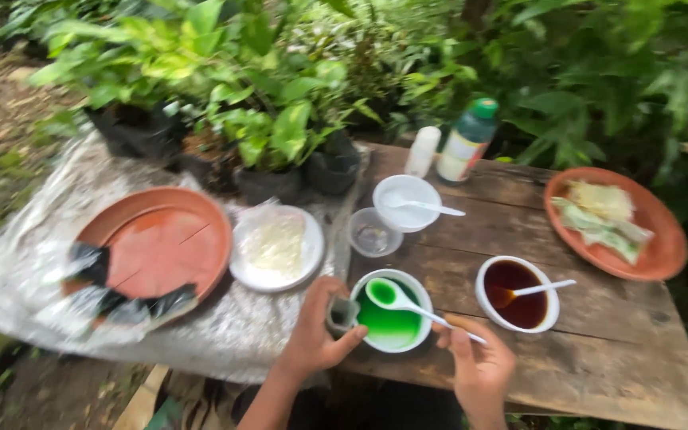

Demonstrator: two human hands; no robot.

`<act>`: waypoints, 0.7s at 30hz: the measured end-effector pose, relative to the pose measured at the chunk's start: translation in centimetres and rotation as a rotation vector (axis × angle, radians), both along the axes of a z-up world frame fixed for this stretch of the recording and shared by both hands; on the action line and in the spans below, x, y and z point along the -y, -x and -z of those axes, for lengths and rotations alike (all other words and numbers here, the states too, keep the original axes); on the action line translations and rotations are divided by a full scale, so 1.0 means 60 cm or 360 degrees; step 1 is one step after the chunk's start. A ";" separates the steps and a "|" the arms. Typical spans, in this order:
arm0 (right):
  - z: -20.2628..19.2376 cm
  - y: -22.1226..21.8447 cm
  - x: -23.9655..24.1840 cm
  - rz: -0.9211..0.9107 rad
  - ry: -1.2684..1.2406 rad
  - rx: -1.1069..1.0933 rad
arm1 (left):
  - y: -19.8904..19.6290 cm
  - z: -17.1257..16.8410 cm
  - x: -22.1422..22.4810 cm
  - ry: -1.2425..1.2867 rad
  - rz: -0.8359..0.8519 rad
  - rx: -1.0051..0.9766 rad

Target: Mixing green liquid nutrient into a bowl of water using a spoon on a wooden table outdoors.

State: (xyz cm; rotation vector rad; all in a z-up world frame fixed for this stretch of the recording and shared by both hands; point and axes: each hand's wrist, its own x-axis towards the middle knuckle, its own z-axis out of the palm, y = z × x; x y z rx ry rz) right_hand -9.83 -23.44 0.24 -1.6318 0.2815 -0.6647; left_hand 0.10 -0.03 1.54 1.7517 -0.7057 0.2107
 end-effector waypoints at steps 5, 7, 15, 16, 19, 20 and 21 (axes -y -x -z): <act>-0.041 0.014 -0.034 -0.0076 0.0118 0.0083 | 0.006 -0.007 -0.007 -0.0040 -0.0027 -0.0035; -0.051 0.017 -0.044 -0.0067 0.0139 0.0058 | 0.007 -0.008 -0.008 -0.0052 -0.0024 -0.0036; -0.079 0.012 -0.071 -0.0246 0.0461 0.0214 | 0.006 -0.011 -0.008 -0.0061 -0.0007 -0.0027; -0.080 0.011 -0.071 -0.0248 0.0460 0.0211 | 0.006 -0.011 -0.008 -0.0062 -0.0008 -0.0030; -0.077 0.010 -0.069 -0.0342 0.0567 0.0300 | 0.007 -0.014 -0.007 -0.0043 -0.0015 -0.0011; -0.074 0.010 -0.068 -0.0355 0.0589 0.0324 | 0.006 -0.015 -0.007 -0.0038 -0.0008 -0.0002; -0.070 0.010 -0.068 -0.0369 0.0610 0.0348 | 0.006 -0.017 -0.007 -0.0032 0.0000 0.0007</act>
